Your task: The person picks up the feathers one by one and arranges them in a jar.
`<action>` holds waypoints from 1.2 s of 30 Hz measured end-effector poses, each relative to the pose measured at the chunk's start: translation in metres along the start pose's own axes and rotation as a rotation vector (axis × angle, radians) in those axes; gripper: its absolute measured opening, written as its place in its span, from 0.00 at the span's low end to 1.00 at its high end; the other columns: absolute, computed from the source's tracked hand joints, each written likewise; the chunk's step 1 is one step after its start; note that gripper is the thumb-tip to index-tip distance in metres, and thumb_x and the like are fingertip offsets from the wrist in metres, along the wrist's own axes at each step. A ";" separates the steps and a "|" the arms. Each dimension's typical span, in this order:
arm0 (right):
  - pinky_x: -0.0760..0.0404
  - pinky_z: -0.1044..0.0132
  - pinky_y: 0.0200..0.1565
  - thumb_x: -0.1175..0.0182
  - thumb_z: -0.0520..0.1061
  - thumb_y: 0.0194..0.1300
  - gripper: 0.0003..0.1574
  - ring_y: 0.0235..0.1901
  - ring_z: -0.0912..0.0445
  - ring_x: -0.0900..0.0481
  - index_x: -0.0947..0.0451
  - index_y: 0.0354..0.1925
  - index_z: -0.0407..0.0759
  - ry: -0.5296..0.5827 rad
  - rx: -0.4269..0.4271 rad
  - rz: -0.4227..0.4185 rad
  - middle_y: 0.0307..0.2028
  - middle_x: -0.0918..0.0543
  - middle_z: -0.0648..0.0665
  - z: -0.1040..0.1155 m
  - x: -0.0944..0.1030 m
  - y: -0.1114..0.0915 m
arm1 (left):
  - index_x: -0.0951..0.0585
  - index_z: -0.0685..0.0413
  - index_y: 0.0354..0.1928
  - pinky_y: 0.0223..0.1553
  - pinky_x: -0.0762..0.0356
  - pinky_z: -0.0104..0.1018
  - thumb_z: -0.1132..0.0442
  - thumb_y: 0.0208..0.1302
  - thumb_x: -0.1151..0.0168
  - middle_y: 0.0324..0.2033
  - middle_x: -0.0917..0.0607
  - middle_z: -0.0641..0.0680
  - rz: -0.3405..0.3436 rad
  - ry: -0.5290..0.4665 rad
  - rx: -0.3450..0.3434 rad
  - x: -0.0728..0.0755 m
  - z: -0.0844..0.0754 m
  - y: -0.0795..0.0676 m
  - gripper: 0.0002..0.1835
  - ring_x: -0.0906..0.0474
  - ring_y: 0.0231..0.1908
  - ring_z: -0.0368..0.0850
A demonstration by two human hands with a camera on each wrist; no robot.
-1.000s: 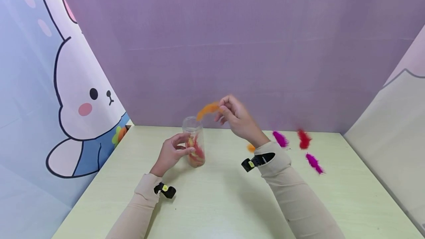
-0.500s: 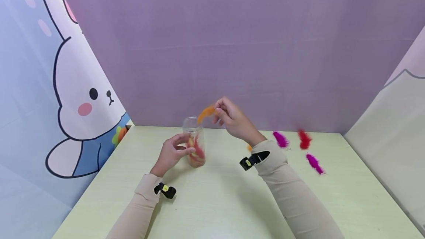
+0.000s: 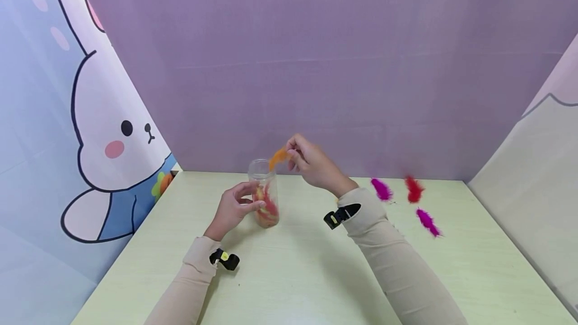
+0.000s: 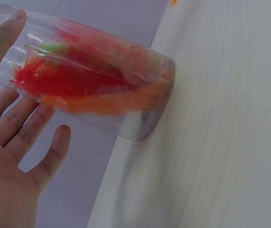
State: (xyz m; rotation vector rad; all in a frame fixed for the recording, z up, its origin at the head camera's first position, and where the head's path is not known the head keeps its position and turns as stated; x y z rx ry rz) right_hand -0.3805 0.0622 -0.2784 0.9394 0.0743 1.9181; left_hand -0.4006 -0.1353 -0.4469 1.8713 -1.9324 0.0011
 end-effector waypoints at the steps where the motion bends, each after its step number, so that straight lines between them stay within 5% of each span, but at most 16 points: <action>1: 0.14 0.55 0.39 0.54 0.38 0.81 0.07 0.36 0.38 0.17 0.32 0.46 0.34 -0.017 0.007 0.002 0.37 0.19 0.35 0.001 -0.001 0.001 | 0.18 0.42 0.61 0.52 0.15 0.40 0.51 0.54 0.20 0.54 0.12 0.50 0.001 0.000 0.001 0.000 0.000 0.000 0.31 0.16 0.56 0.46; 11: 0.20 0.60 0.35 0.51 0.37 0.80 0.04 0.32 0.46 0.16 0.29 0.46 0.37 -0.195 0.039 0.042 0.36 0.15 0.35 0.008 -0.011 0.005 | 0.18 0.40 0.61 0.51 0.15 0.38 0.51 0.54 0.20 0.55 0.12 0.50 0.002 -0.003 0.011 0.000 0.002 0.000 0.31 0.16 0.57 0.46; 19: 0.21 0.63 0.32 0.50 0.37 0.79 0.04 0.31 0.43 0.17 0.29 0.46 0.37 -0.219 0.055 0.047 0.36 0.15 0.36 0.006 -0.017 0.009 | 0.18 0.41 0.61 0.52 0.15 0.40 0.50 0.54 0.20 0.55 0.12 0.50 0.004 -0.003 0.003 0.000 0.002 0.000 0.31 0.16 0.57 0.47; 27: 0.23 0.62 0.31 0.51 0.39 0.80 0.05 0.28 0.54 0.24 0.29 0.46 0.39 -0.235 0.009 0.051 0.33 0.18 0.37 0.000 -0.024 0.012 | 0.18 0.41 0.60 0.51 0.15 0.41 0.49 0.53 0.20 0.54 0.12 0.50 0.006 -0.013 -0.009 0.000 0.001 0.001 0.31 0.16 0.56 0.46; 36: 0.22 0.63 0.31 0.48 0.40 0.79 0.05 0.28 0.55 0.25 0.27 0.46 0.39 -0.252 -0.020 0.049 0.33 0.19 0.42 -0.007 -0.032 0.012 | 0.19 0.45 0.62 0.53 0.16 0.43 0.51 0.54 0.20 0.57 0.13 0.52 0.017 -0.024 0.006 -0.003 0.002 0.002 0.33 0.17 0.59 0.48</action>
Point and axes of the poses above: each hand's wrist, its own y-axis towards the middle knuckle, its own x-axis out of the back of the hand, z = x × y, the point moved 10 cm from there along y, towards the middle knuckle
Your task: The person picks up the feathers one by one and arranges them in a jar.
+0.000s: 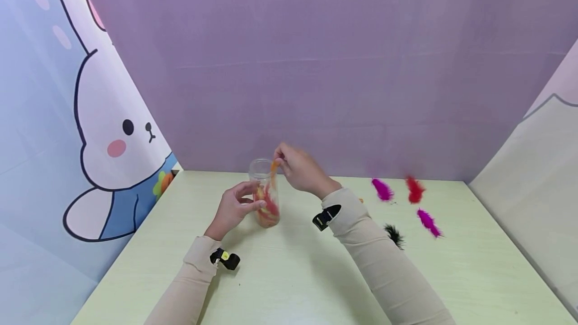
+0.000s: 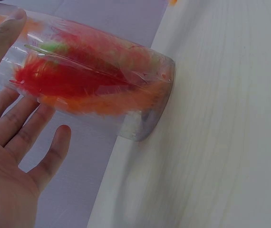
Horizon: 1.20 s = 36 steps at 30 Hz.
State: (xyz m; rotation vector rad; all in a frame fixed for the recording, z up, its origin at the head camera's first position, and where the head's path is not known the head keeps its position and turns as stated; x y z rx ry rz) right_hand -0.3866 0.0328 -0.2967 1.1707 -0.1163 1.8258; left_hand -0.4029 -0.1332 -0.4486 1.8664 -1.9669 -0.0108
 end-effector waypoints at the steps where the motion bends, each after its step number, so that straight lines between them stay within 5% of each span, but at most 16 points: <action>1: 0.22 0.63 0.32 0.48 0.40 0.79 0.05 0.28 0.55 0.25 0.27 0.46 0.39 -0.001 -0.001 -0.004 0.34 0.18 0.41 -0.001 -0.001 0.000 | 0.19 0.45 0.63 0.54 0.16 0.43 0.51 0.54 0.20 0.57 0.13 0.52 0.000 0.002 0.004 0.000 0.000 0.000 0.33 0.17 0.59 0.48; 8: 0.22 0.61 0.37 0.46 0.42 0.79 0.06 0.34 0.53 0.23 0.25 0.47 0.41 -0.014 -0.010 -0.041 0.38 0.17 0.40 -0.006 0.001 -0.001 | 0.21 0.55 0.65 0.54 0.16 0.46 0.59 0.57 0.22 0.58 0.14 0.57 0.000 0.016 0.011 -0.002 -0.007 -0.001 0.32 0.18 0.59 0.53; 15: 0.22 0.60 0.38 0.48 0.42 0.80 0.09 0.34 0.52 0.24 0.25 0.51 0.38 0.039 -0.027 -0.062 0.41 0.17 0.38 -0.015 0.007 -0.007 | 0.17 0.43 0.60 0.51 0.14 0.42 0.49 0.53 0.19 0.54 0.12 0.50 -0.012 0.010 -0.039 -0.002 -0.002 0.002 0.31 0.16 0.56 0.48; 21: 0.20 0.60 0.36 0.48 0.41 0.79 0.07 0.33 0.53 0.22 0.25 0.50 0.40 0.083 -0.070 -0.074 0.39 0.18 0.40 -0.030 0.011 -0.019 | 0.17 0.42 0.59 0.48 0.14 0.38 0.50 0.52 0.18 0.52 0.11 0.50 -0.022 0.001 -0.043 -0.003 -0.001 0.002 0.31 0.15 0.55 0.47; 36: 0.20 0.61 0.34 0.49 0.42 0.80 0.07 0.36 0.46 0.19 0.26 0.50 0.42 0.133 -0.235 -0.110 0.41 0.19 0.41 -0.109 0.021 -0.078 | 0.17 0.43 0.59 0.49 0.14 0.41 0.51 0.51 0.18 0.53 0.11 0.51 -0.025 -0.002 -0.030 -0.003 0.000 0.002 0.31 0.15 0.55 0.47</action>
Point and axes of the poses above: each hand's wrist, its own y-axis towards the middle knuckle, its own x-axis out of the back of the hand, z = x × y, the point moved 10 cm from there along y, towards the middle knuckle
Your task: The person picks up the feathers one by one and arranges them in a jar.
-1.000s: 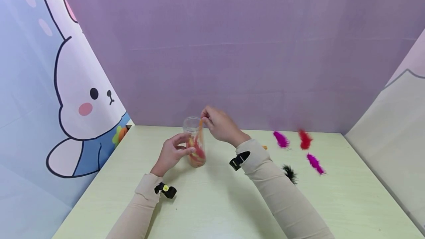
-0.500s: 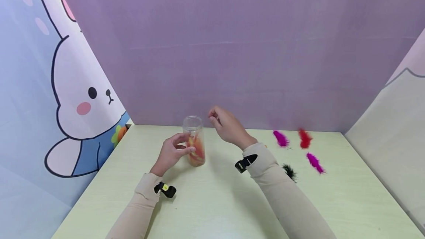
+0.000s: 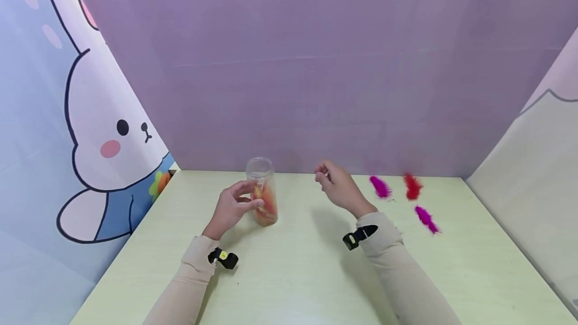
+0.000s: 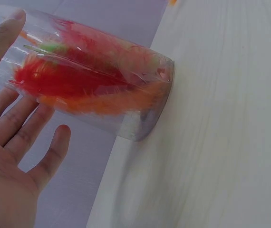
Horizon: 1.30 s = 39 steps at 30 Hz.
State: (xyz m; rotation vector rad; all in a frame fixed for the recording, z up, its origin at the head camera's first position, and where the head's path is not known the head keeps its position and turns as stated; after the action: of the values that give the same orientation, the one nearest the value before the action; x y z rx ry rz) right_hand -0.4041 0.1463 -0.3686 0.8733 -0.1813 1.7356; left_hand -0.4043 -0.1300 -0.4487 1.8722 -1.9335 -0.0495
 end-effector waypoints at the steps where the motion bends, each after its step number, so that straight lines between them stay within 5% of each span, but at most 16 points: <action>1: 0.20 0.62 0.34 0.49 0.43 0.80 0.08 0.36 0.47 0.19 0.26 0.51 0.41 0.001 -0.015 -0.009 0.41 0.19 0.41 -0.008 0.004 -0.003 | 0.17 0.43 0.59 0.50 0.14 0.42 0.51 0.51 0.18 0.54 0.12 0.51 0.001 0.000 -0.001 0.000 0.000 0.000 0.31 0.16 0.56 0.48; 13: 0.15 0.65 0.39 0.50 0.49 0.81 0.16 0.37 0.46 0.17 0.27 0.54 0.38 0.043 -0.164 -0.178 0.44 0.17 0.37 -0.085 0.055 -0.060 | 0.17 0.44 0.60 0.48 0.14 0.36 0.52 0.52 0.19 0.53 0.11 0.51 0.000 0.009 -0.004 0.000 -0.003 -0.001 0.31 0.15 0.55 0.47; 24: 0.17 0.69 0.33 0.50 0.48 0.81 0.18 0.31 0.62 0.18 0.28 0.55 0.34 0.002 -0.222 -0.336 0.35 0.19 0.60 -0.125 0.113 -0.098 | 0.17 0.42 0.59 0.48 0.13 0.37 0.51 0.51 0.18 0.54 0.12 0.51 -0.004 0.015 -0.026 0.001 -0.003 -0.002 0.31 0.16 0.55 0.48; 33: 0.18 0.70 0.31 0.51 0.55 0.80 0.24 0.31 0.69 0.19 0.27 0.57 0.36 -0.099 -0.403 -0.391 0.32 0.22 0.68 -0.167 0.149 -0.135 | 0.17 0.44 0.59 0.47 0.13 0.35 0.51 0.51 0.18 0.54 0.12 0.53 0.012 0.012 -0.016 0.000 -0.003 -0.003 0.32 0.16 0.56 0.49; 39: 0.22 0.70 0.29 0.52 0.53 0.80 0.25 0.29 0.71 0.22 0.26 0.56 0.33 -0.170 -0.453 -0.377 0.39 0.16 0.44 -0.189 0.156 -0.148 | 0.17 0.44 0.59 0.46 0.13 0.33 0.53 0.51 0.18 0.54 0.12 0.53 0.003 0.016 -0.015 0.002 -0.003 -0.005 0.31 0.16 0.56 0.50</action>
State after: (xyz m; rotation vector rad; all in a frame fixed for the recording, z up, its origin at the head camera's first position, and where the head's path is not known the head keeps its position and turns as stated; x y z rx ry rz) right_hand -0.3761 0.4198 -0.4494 0.6656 -0.4716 1.2030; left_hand -0.3984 -0.1316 -0.4472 1.8545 -1.9201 -0.0483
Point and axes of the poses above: each hand's wrist, its own y-axis towards the middle knuckle, its own x-axis out of the back of the hand, z = x × y, the point moved 10 cm from there along y, towards the middle knuckle
